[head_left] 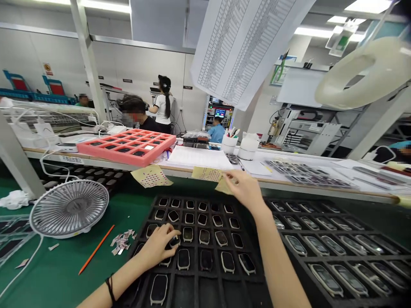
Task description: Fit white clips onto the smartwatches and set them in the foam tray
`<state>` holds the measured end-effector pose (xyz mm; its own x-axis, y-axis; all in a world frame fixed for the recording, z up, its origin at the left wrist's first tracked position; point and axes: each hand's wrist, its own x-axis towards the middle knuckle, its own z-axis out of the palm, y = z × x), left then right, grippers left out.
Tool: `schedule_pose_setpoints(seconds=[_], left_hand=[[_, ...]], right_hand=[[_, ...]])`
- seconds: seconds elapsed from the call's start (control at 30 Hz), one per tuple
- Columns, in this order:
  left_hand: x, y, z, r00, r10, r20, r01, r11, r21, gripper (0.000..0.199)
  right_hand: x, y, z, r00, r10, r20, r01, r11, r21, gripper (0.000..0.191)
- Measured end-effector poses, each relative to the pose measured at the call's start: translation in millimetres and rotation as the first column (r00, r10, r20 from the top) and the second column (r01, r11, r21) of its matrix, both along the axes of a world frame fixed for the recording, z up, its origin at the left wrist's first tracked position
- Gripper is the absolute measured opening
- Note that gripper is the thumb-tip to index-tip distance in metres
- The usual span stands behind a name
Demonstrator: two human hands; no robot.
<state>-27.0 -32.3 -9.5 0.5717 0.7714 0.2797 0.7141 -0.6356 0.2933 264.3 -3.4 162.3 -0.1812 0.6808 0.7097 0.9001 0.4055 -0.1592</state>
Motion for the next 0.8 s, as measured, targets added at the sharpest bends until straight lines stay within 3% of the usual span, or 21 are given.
schedule_pose_setpoints(seconds=[0.07, 0.17, 0.27, 0.4, 0.63, 0.8], left_hand=[[0, 2, -8.3, 1.0, -0.007, 0.004, 0.007, 1.0, 0.02, 0.025], [-2, 4, -15.0, 0.999, 0.003, 0.047, -0.005, 0.999, 0.038, 0.023], [-2, 4, -17.2, 0.998, 0.023, 0.064, -0.025, 0.999, 0.024, 0.023], [-1, 1, -18.5, 0.997, 0.053, 0.062, -0.051, 0.998, -0.023, 0.027], [-1, 1, -24.8, 0.994, 0.085, 0.064, -0.082, 0.995, -0.05, 0.03], [-1, -1, -22.2, 0.995, 0.083, 0.062, -0.079, 0.995, -0.067, 0.032]], right_hand=[[26, 28, 13.6, 0.982, -0.187, 0.002, 0.186, 0.975, -0.119, 0.026], [60, 73, 23.9, 0.913, -0.398, 0.084, 0.405, 0.87, -0.282, 0.031], [79, 105, 20.0, 0.891, -0.443, 0.102, 0.45, 0.828, -0.335, 0.034], [85, 129, 7.5, 0.871, -0.474, 0.127, 0.481, 0.772, -0.416, 0.038], [79, 144, -0.9, 0.857, -0.496, 0.137, 0.495, 0.721, -0.485, 0.032], [75, 144, -1.1, 0.851, -0.519, 0.075, 0.487, 0.729, -0.481, 0.028]])
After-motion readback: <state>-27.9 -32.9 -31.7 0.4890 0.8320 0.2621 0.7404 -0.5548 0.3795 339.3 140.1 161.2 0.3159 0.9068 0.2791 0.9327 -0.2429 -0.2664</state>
